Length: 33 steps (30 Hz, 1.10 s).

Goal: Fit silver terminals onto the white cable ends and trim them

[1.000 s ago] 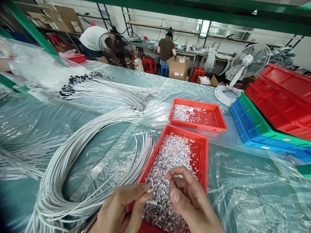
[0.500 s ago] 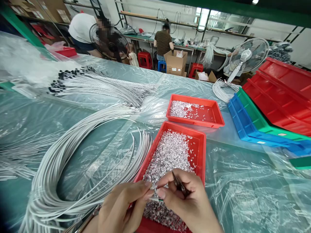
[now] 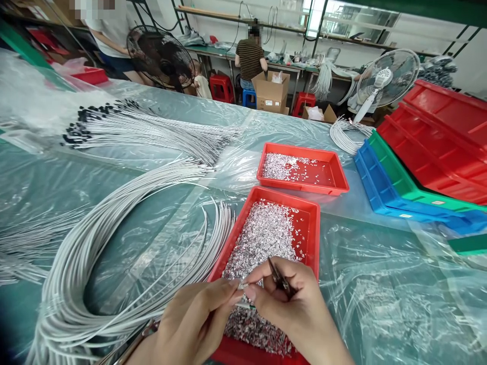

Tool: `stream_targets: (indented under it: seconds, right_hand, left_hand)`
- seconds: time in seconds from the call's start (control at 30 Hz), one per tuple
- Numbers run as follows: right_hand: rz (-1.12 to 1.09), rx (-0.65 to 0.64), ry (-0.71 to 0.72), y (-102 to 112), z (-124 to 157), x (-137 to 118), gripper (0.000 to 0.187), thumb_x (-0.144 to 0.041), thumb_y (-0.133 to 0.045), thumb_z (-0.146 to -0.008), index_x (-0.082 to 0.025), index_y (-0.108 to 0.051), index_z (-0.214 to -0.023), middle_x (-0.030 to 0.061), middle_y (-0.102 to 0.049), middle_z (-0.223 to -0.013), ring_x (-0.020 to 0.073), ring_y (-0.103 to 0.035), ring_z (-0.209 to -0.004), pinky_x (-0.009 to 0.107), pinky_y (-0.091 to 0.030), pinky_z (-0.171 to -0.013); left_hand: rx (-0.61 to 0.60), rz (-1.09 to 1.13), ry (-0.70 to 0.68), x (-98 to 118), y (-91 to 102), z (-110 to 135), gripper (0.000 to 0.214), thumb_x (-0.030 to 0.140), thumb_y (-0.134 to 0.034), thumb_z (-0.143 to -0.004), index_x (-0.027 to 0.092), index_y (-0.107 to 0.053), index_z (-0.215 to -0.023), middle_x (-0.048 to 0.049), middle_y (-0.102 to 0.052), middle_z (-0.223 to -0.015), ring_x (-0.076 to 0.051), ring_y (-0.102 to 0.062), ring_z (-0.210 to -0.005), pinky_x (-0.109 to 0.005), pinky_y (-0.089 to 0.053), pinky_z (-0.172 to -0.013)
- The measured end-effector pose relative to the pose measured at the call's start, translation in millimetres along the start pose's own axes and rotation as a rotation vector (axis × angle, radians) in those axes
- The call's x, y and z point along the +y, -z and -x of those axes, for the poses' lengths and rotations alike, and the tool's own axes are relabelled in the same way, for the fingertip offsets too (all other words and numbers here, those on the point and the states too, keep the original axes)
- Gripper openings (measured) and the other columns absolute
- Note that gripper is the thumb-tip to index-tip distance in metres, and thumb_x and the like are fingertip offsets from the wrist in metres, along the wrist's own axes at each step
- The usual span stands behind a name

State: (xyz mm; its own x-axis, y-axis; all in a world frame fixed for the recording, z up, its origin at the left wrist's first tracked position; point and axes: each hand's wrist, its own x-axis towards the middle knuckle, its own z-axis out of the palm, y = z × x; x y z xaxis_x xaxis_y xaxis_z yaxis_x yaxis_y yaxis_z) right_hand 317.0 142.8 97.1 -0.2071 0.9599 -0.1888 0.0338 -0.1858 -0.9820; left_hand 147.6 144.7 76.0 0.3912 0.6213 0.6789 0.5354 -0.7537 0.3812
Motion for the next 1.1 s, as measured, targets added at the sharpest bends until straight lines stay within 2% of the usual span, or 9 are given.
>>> stream_targets:
  seconds: [0.2,0.43,0.6,0.87,1.0,1.1]
  right_hand:
    - [-0.014,0.024,-0.023,0.1,-0.2,-2.9,0.009,-0.027,-0.066,-0.077,-0.023,-0.061,-0.071,-0.0084,-0.029,-0.053,0.0102,-0.019,-0.049,0.028,-0.017,-0.046]
    - [-0.072,0.011,-0.093,0.2,-2.4,-0.8,0.013,-0.026,-0.069,-0.074,-0.021,-0.058,-0.067,-0.0098,-0.024,-0.051,0.0088,-0.017,-0.047,0.026,-0.016,-0.044]
    - [-0.089,0.019,-0.050,0.3,-5.8,6.6,0.017,-0.027,-0.066,-0.074,-0.022,-0.054,-0.065,-0.0091,-0.024,-0.051,0.0089,-0.017,-0.046,0.026,-0.016,-0.043]
    - [-0.139,0.015,0.032,1.8,-8.6,16.8,0.013,-0.022,-0.066,-0.077,-0.021,-0.057,-0.068,-0.0097,-0.025,-0.050,0.0077,-0.017,-0.045,0.023,-0.015,-0.040]
    - [-0.141,0.019,0.028,2.2,-9.3,15.8,0.013,-0.020,-0.067,-0.076,-0.021,-0.056,-0.067,-0.0100,-0.025,-0.049,0.0074,-0.017,-0.045,0.023,-0.015,-0.040]
    - [-0.142,0.026,-0.001,1.2,-10.4,13.1,0.013,-0.021,-0.065,-0.075,-0.021,-0.055,-0.067,-0.0100,-0.024,-0.049,0.0077,-0.016,-0.044,0.024,-0.016,-0.040]
  left_hand:
    - [-0.064,0.005,-0.066,-1.3,0.4,1.5,0.023,0.009,-0.032,-0.098,0.009,-0.054,-0.091,-0.0032,-0.063,-0.062,-0.013,-0.059,-0.050,-0.027,-0.044,-0.043]
    - [0.010,-0.100,-0.210,-6.1,-4.8,-3.3,0.021,0.002,-0.035,-0.093,0.003,-0.056,-0.091,-0.0077,-0.064,-0.060,-0.017,-0.061,-0.051,-0.027,-0.044,-0.040]
    - [-0.024,-0.162,-0.250,-6.1,-6.2,-3.0,0.019,0.002,-0.037,-0.091,0.002,-0.057,-0.090,-0.0081,-0.064,-0.062,-0.018,-0.060,-0.052,-0.029,-0.043,-0.040]
    - [-0.046,-0.015,-0.109,-6.9,-6.3,-1.1,0.018,0.004,-0.037,-0.094,0.008,-0.054,-0.092,-0.0013,-0.058,-0.060,-0.013,-0.049,-0.048,-0.027,-0.038,-0.042]
    - [-0.022,-0.008,-0.053,-4.0,-6.8,-4.7,0.020,0.007,-0.034,-0.097,0.011,-0.053,-0.091,-0.0008,-0.060,-0.061,-0.012,-0.052,-0.047,-0.025,-0.039,-0.043]
    - [-0.048,-0.028,-0.010,-3.5,-6.3,-4.3,0.020,0.009,-0.034,-0.097,0.012,-0.052,-0.092,-0.0017,-0.063,-0.064,-0.012,-0.054,-0.048,-0.026,-0.041,-0.044]
